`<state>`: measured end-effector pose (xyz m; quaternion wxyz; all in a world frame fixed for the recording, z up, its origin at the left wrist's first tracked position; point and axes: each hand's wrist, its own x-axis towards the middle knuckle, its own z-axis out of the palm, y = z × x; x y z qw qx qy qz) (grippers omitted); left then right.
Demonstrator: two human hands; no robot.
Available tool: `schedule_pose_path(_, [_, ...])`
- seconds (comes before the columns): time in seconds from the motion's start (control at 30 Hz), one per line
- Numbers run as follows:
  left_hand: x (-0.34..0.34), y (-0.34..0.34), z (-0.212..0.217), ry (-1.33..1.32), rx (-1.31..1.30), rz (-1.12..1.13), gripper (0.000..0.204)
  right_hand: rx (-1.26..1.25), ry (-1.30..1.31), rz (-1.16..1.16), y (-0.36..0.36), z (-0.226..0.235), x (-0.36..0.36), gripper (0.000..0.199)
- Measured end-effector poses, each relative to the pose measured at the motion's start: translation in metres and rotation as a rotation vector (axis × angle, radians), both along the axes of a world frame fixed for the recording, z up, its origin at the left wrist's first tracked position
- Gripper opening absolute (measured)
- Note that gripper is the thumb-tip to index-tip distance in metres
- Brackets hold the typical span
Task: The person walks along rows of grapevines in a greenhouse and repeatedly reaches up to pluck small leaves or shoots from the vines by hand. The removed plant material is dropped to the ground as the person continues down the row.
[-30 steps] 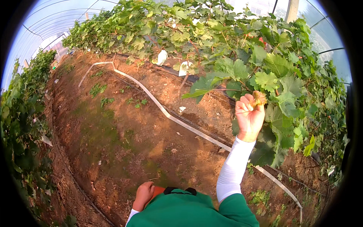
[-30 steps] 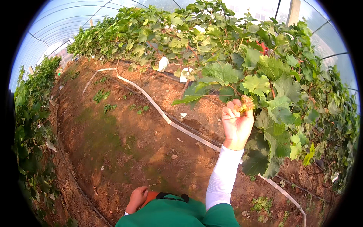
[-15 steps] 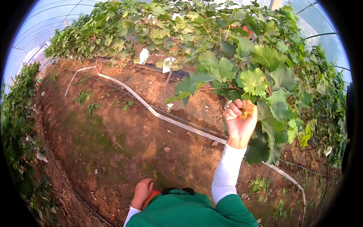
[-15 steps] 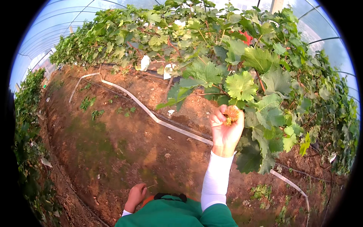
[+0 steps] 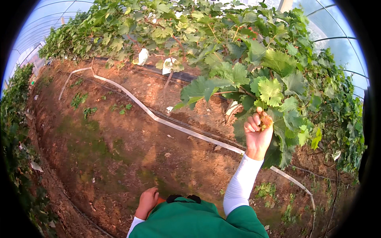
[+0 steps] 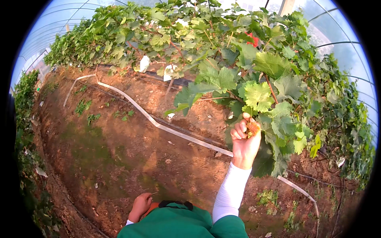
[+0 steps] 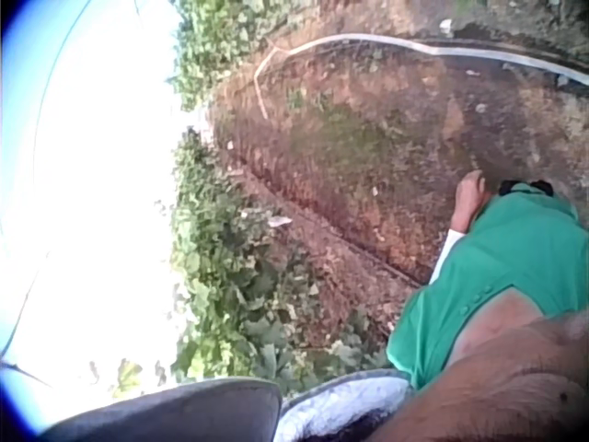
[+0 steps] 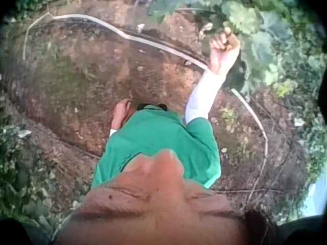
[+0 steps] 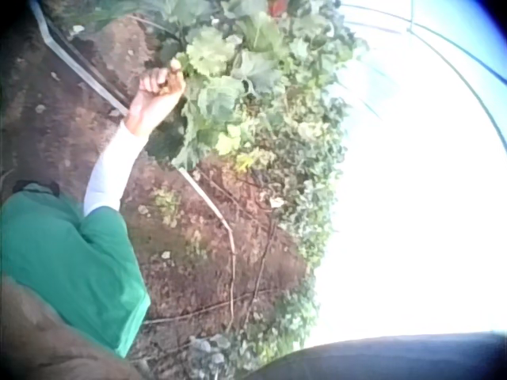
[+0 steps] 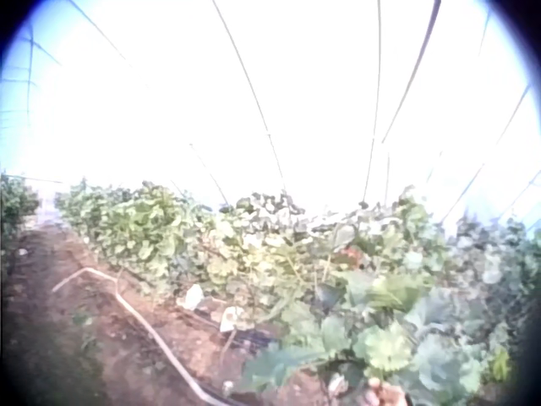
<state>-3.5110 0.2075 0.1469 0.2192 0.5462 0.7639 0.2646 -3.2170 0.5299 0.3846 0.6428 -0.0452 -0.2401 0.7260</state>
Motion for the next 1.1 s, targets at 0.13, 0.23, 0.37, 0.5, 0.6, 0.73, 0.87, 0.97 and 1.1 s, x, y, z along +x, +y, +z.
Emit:
schedule_pose_path(0.13, [-0.007, -0.001, -0.001, -0.008, 0.003, -0.009, 0.022, -0.019, 0.011, -0.015, -0.005, 0.001, -0.001, 0.022])
schedule_pose_path(0.23, [-0.015, -0.003, -0.001, -0.017, 0.004, -0.005, 0.023, -0.025, 0.013, -0.034, -0.002, 0.0, 0.002, 0.019])
schedule_pose_path(0.37, [-0.031, -0.006, -0.001, -0.022, 0.002, -0.011, 0.023, -0.023, -0.005, -0.064, 0.002, -0.002, 0.007, 0.018])
schedule_pose_path(0.5, [-0.05, -0.009, -0.005, -0.04, 0.008, -0.027, 0.022, -0.02, -0.033, -0.078, 0.001, 0.0, 0.009, 0.021])
schedule_pose_path(0.6, [-0.062, -0.008, -0.006, -0.036, 0.019, -0.045, 0.022, -0.026, -0.059, -0.089, -0.002, 0.0, 0.011, 0.026])
schedule_pose_path(0.73, [-0.072, 0.0, 0.0, -0.007, 0.041, -0.082, 0.019, -0.09, -0.078, -0.133, -0.011, 0.0, 0.012, 0.03])
schedule_pose_path(0.87, [-0.075, 0.005, 0.002, 0.005, 0.027, -0.106, 0.018, -0.144, -0.023, -0.082, -0.012, 0.003, 0.019, 0.029])
schedule_pose_path(0.97, [-0.078, 0.009, -0.001, -0.007, 0.048, -0.124, 0.018, -0.172, 0.022, -0.047, -0.01, 0.003, 0.024, 0.028])
schedule_pose_path(1.1, [-0.079, 0.011, -0.001, -0.03, 0.063, -0.143, 0.019, -0.227, 0.057, -0.046, -0.004, 0.003, 0.029, 0.026])
